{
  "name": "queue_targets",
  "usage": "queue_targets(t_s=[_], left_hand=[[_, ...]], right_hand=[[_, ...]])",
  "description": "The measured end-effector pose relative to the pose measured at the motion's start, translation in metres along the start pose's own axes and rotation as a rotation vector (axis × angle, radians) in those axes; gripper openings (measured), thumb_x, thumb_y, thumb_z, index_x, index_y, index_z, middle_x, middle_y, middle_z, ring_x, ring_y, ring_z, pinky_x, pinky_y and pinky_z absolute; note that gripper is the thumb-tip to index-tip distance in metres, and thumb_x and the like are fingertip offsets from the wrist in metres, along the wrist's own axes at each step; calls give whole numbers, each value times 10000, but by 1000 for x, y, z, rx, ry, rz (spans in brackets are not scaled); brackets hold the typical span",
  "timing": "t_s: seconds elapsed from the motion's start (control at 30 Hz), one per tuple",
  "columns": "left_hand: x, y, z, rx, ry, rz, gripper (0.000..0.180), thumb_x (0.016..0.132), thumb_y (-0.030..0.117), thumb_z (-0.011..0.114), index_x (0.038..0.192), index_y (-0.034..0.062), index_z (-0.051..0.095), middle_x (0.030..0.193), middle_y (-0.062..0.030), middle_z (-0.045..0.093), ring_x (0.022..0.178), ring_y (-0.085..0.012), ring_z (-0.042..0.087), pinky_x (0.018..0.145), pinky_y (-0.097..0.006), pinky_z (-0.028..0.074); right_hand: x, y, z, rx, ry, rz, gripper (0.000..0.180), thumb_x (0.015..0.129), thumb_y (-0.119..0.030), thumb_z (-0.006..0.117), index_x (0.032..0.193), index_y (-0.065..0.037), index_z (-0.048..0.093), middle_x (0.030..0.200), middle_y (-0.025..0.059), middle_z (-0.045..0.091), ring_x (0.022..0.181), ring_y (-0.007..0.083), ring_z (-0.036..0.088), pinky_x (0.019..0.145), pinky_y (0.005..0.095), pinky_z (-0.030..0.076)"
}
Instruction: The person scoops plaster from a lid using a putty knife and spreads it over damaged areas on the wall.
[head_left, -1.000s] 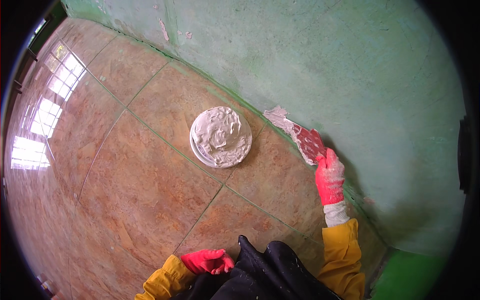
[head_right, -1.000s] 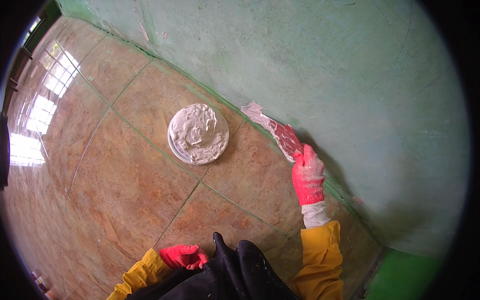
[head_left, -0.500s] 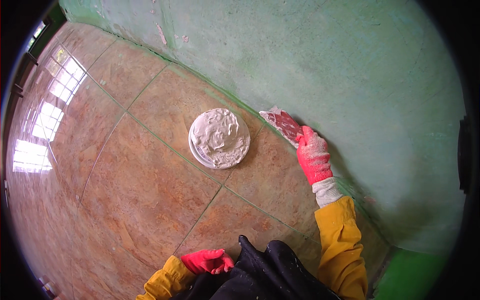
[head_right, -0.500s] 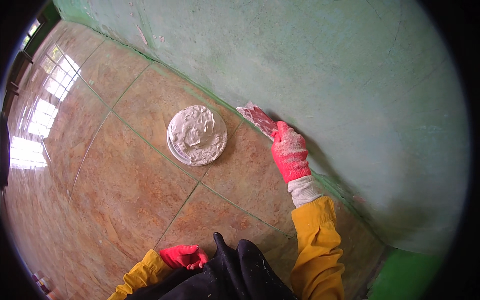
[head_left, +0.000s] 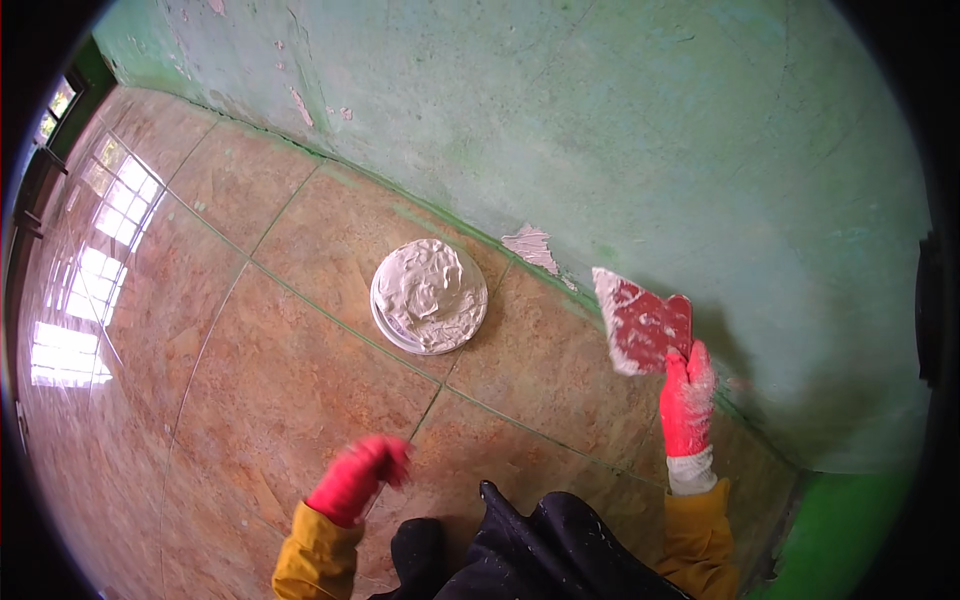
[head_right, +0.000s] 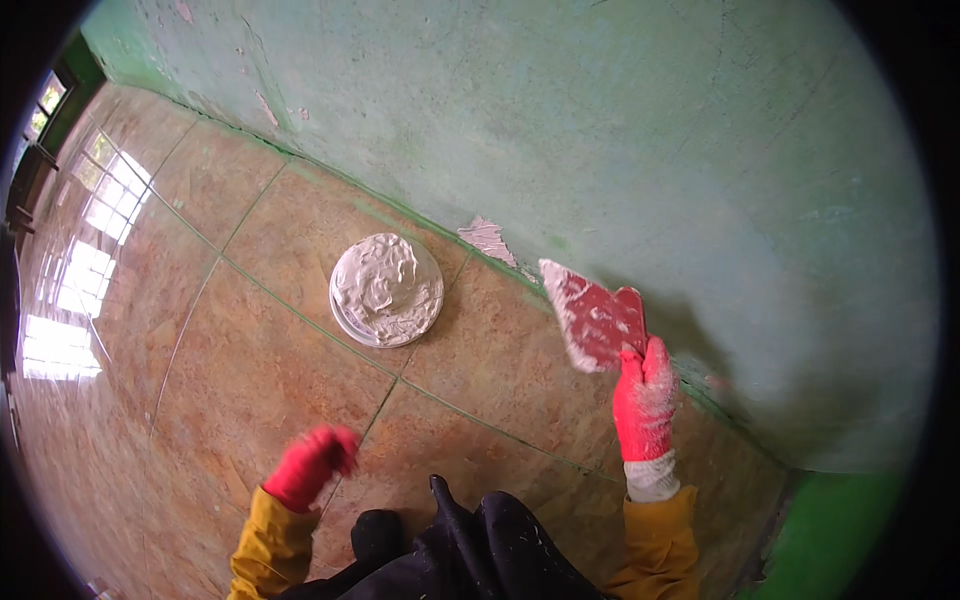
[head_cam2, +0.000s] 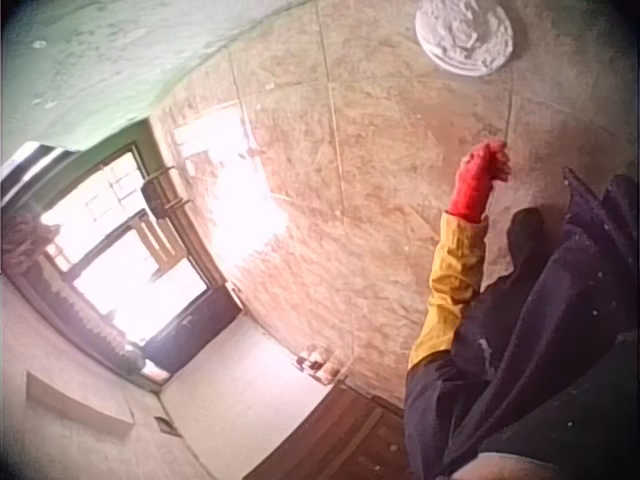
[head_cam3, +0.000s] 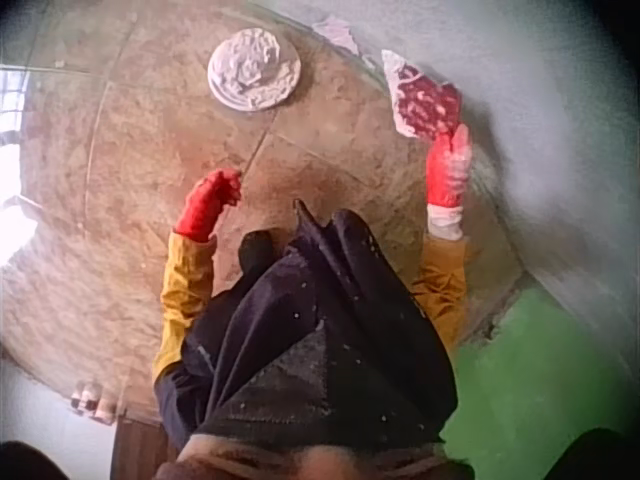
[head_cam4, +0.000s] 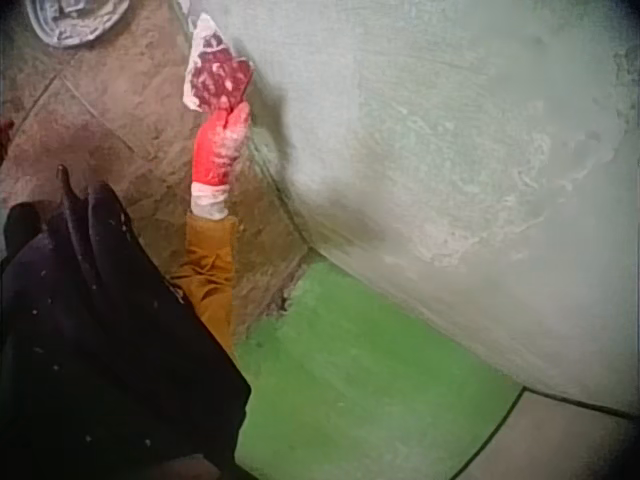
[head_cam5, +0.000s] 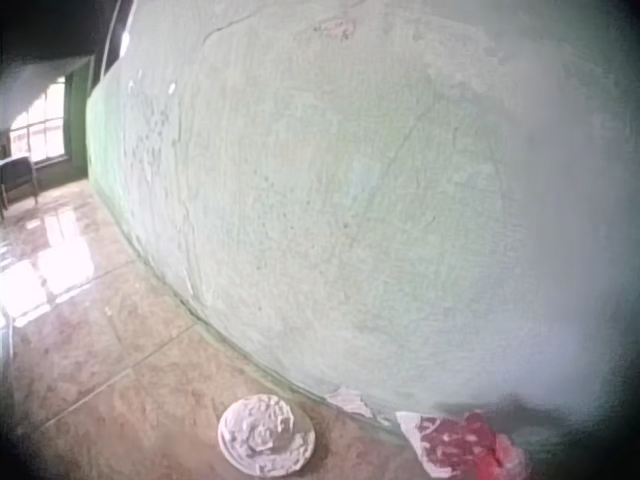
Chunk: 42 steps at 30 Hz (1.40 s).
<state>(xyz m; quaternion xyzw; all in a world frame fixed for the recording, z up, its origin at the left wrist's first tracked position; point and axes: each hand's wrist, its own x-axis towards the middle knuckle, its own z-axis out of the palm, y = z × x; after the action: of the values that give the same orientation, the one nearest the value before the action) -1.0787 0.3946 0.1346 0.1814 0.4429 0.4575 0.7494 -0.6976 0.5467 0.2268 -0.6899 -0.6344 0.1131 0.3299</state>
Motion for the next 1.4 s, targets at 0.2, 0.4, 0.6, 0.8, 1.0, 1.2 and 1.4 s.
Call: queue_targets(t_s=[0.2, 0.4, 0.6, 0.8, 1.0, 1.2, 1.4], left_hand=[[82, 68, -28, 162, 498, 169, 366, 886, 357, 551, 1078, 47, 583, 908, -49, 611, 739, -148, 583, 682, -285, 488], [167, 95, -27, 219, 484, 120, 493, 855, 462, 557, 1081, 25, 581, 927, -60, 606, 743, -151, 576, 673, -281, 490], [216, 122, -40, 312, 462, 16, 658, 840, 595, 475, 1084, -8, 576, 942, -78, 614, 731, -160, 582, 677, -283, 490], [238, 146, -76, 358, 457, -55, 750, 839, 652, 399, 1102, -31, 560, 989, -106, 618, 819, -190, 609, 729, -301, 490], [251, 164, -104, 334, 442, -148, 792, 825, 694, 357, 1055, -30, 584, 983, -118, 620, 842, -206, 610, 727, -325, 489], [265, 159, -124, 238, 338, -247, 741, 850, 647, 376, 1074, -29, 579, 988, -119, 623, 892, -224, 602, 793, -344, 483], [245, 145, -109, 220, -52, 29, 418, 899, 268, 519, 1205, -16, 504, 1096, -110, 595, 978, -204, 589, 879, -337, 468]], right_hand=[[-9, 9, 15, 789, -242, 571, 32, 861, -100, 565, 863, -71, 551, 733, -62, 502, 623, 33, 443, 531, 196, 351], [27, 21, 46, 613, -513, 512, 175, 859, -172, 590, 971, -38, 588, 850, -13, 591, 736, 70, 543, 589, 231, 434], [78, 22, 134, -43, -468, -758, 126, 794, -100, 580, 904, -43, 606, 809, 105, 608, 706, 233, 590, 583, 315, 455], [78, -7, 219, 1033, -1040, 769, 223, 911, -236, 501, 1031, -80, 605, 767, 12, 611, 560, 116, 513, 506, 255, 395], [60, -25, 271, 1065, -953, 703, 222, 934, -269, 460, 968, -102, 603, 727, 7, 591, 553, 115, 508, 497, 255, 390], [57, -18, 281, 1046, -932, 693, 226, 936, -280, 449, 939, -106, 593, 719, 17, 590, 537, 121, 499, 481, 262, 381], [62, -7, 283, 1048, -895, 698, 235, 949, -272, 398, 1020, -122, 565, 751, 9, 601, 520, 116, 500, 443, 249, 358]])
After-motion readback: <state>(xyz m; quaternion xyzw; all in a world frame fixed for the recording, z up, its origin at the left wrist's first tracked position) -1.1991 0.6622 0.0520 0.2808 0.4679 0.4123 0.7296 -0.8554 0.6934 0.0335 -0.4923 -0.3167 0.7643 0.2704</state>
